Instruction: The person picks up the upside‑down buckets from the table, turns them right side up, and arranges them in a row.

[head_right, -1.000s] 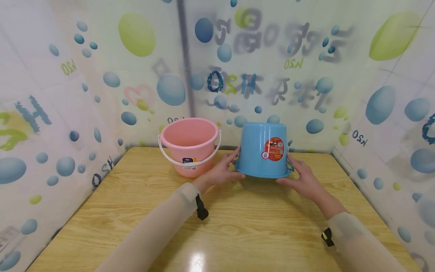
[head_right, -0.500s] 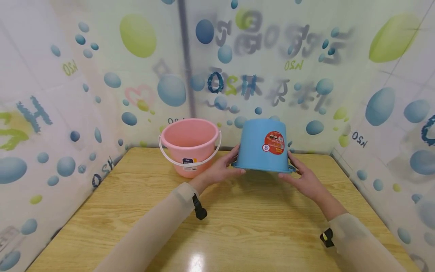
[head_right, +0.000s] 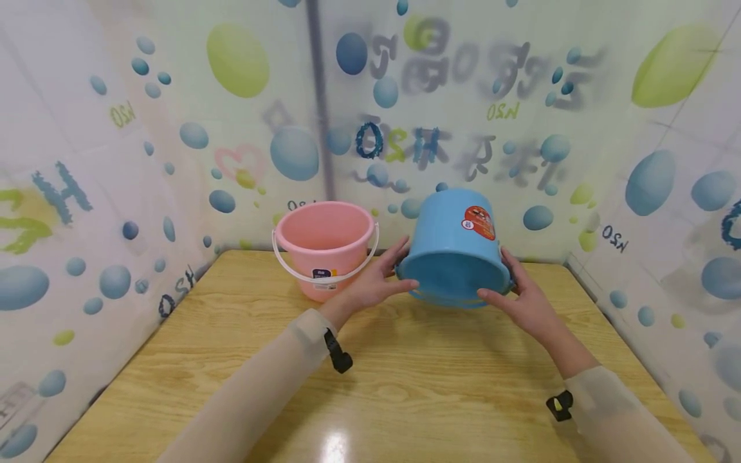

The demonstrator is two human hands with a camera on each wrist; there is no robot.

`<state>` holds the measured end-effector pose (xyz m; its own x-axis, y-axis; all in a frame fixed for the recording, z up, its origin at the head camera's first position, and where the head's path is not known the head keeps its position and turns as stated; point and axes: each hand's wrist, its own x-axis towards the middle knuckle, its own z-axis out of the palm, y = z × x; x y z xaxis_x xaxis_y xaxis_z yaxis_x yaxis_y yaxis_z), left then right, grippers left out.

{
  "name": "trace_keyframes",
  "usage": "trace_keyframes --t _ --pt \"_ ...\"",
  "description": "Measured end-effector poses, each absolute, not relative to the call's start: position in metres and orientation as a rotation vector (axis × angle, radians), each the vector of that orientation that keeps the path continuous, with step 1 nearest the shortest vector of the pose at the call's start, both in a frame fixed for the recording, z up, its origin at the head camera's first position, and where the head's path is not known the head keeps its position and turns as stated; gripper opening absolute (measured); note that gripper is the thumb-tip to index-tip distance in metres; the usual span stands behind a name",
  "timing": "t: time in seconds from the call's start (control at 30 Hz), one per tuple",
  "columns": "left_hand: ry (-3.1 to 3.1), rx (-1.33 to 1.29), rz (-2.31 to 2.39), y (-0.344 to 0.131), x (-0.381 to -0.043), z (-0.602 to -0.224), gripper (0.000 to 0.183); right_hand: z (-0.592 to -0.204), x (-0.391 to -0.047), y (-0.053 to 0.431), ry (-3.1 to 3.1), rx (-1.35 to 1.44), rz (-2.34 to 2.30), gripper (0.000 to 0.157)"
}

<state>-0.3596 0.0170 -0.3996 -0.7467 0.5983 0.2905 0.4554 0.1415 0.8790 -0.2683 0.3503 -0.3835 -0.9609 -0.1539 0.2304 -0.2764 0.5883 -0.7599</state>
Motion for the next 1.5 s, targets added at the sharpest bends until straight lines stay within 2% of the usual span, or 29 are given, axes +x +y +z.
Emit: trace_keyframes --t 0.33,0.67,0.87,1.27,1.5 --pt "2.202 1.073 1.746 0.018 -0.353 -0.390 0.090 -0.383 -0.267 0.343 -2.498 0.411 1.527 0.092" --pt "2.200 0.981 1.768 0.016 -0.347 -0.377 0.092 -0.379 -0.266 0.337 -2.443 0.457 1.519 0.104" --pt "2.153 1.027 1.784 0.012 -0.348 -0.374 0.099 -0.377 -0.265 0.336 -2.500 0.453 1.450 0.107" --pt "2.175 1.184 1.697 0.004 -0.350 -0.372 0.114 -0.375 -0.261 0.343 -2.514 0.554 1.373 0.123" --pt "2.174 1.231 1.686 0.003 -0.351 -0.374 0.122 -0.374 -0.264 0.345 -2.518 0.557 1.315 0.125"
